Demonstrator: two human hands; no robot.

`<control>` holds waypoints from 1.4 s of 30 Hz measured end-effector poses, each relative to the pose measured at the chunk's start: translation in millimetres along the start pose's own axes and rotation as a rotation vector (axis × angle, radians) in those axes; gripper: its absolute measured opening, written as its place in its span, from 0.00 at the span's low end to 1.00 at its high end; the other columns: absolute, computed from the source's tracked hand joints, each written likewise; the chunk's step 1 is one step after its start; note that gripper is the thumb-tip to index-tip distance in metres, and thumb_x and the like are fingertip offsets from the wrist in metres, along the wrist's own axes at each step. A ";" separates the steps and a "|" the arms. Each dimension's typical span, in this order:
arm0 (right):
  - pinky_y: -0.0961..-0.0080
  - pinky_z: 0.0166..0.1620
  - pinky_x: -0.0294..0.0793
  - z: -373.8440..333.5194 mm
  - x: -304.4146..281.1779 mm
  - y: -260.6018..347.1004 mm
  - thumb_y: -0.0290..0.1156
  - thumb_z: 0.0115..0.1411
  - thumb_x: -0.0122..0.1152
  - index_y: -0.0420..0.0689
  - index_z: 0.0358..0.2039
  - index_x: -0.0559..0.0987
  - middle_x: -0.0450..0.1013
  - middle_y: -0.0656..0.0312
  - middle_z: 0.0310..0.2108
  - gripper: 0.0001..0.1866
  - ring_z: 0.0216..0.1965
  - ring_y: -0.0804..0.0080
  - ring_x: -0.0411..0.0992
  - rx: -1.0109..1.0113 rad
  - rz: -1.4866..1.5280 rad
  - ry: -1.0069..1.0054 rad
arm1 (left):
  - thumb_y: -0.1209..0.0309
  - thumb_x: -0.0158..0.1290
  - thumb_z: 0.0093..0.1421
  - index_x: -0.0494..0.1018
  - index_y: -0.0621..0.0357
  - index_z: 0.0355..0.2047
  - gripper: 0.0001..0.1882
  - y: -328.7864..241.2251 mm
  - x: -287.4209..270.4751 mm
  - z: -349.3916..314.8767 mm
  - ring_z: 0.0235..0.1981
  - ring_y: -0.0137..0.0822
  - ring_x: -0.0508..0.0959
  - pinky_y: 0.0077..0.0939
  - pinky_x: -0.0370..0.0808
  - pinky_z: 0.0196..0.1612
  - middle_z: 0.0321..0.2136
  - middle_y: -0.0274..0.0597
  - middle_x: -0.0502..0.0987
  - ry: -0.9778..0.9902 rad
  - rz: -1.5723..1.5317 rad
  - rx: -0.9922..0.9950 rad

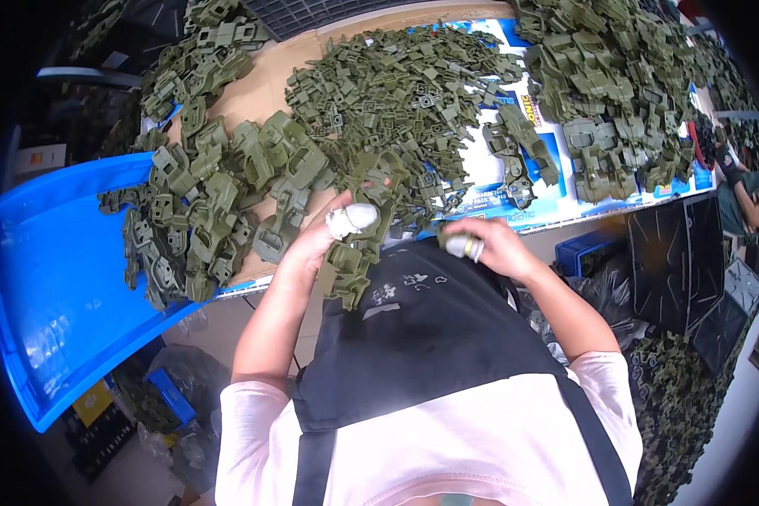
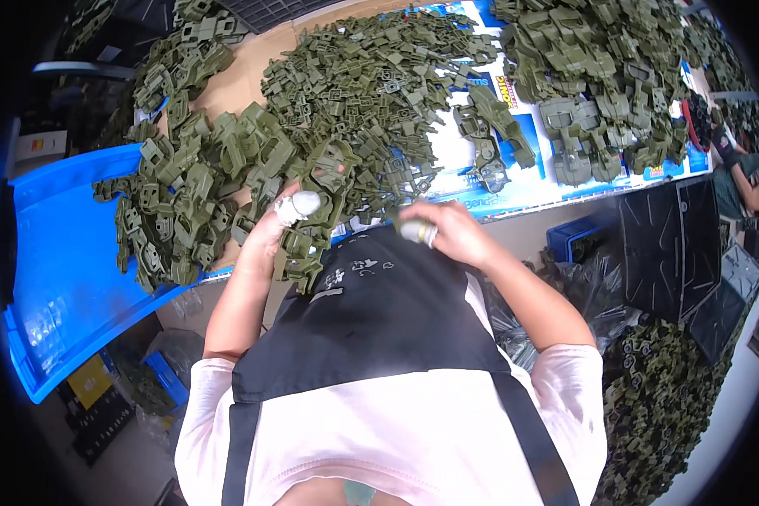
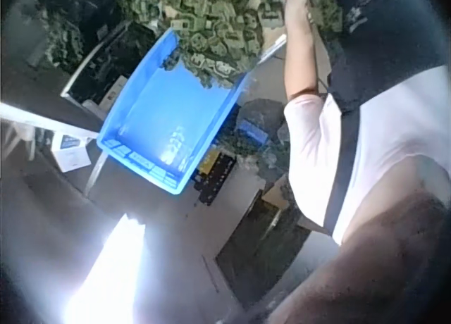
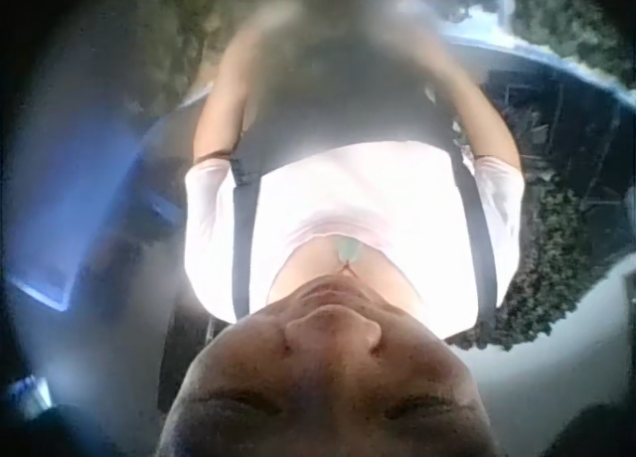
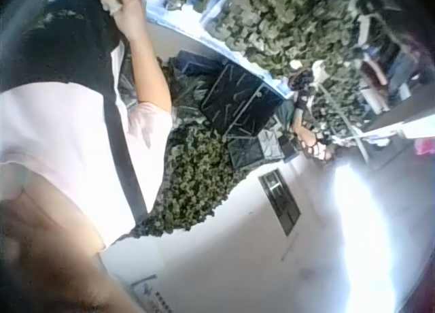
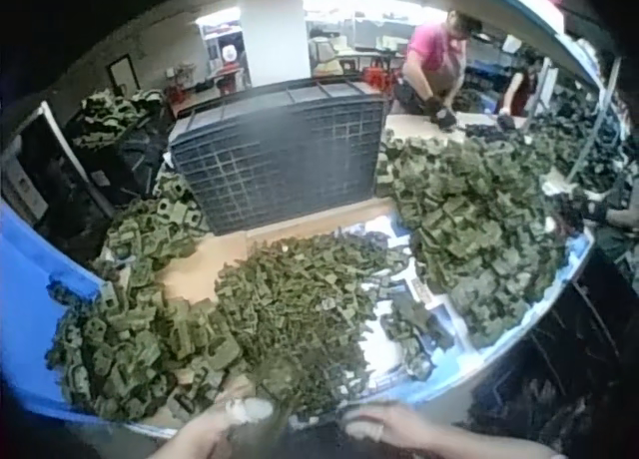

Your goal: The person sorts green plastic military gear components on a table, picking them up and placing them into a blue bin. They repeatedly transfer items from a large pile on the table into the bin, occasionally shaking the bin to settle the contents.

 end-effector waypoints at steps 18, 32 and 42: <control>0.63 0.32 0.72 34.3 2.4 48.0 0.14 0.35 0.49 0.42 0.39 0.73 0.70 0.54 0.28 0.25 0.30 0.54 0.72 -0.204 -0.408 0.019 | 0.71 0.56 0.49 0.63 0.60 0.51 0.27 -11.7 40.6 -3.5 0.38 0.24 0.71 0.20 0.69 0.41 0.38 0.36 0.72 0.187 0.199 -0.007; 0.64 0.38 0.72 66.7 -4.2 13.9 0.23 0.46 0.58 0.45 0.38 0.75 0.73 0.52 0.34 0.15 0.35 0.55 0.72 -0.219 0.172 0.137 | 0.69 0.52 0.55 0.65 0.59 0.49 0.21 -3.7 19.4 1.8 0.39 0.27 0.73 0.22 0.70 0.43 0.39 0.37 0.74 -0.017 0.229 -0.107; 0.62 0.35 0.74 130.7 -59.9 -107.5 0.24 0.51 0.48 0.53 0.45 0.70 0.71 0.49 0.34 0.19 0.31 0.52 0.74 0.088 -0.736 -0.449 | 0.55 0.48 0.56 0.68 0.66 0.44 0.26 6.6 -2.7 12.8 0.35 0.39 0.77 0.31 0.76 0.40 0.37 0.48 0.75 -0.171 -0.535 -0.058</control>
Point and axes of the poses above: each hand's wrist, its own z-axis towards the middle knuckle, its own x-axis out of the palm, y = z × x, the point moved 6 cm from there along z, towards the middle knuckle
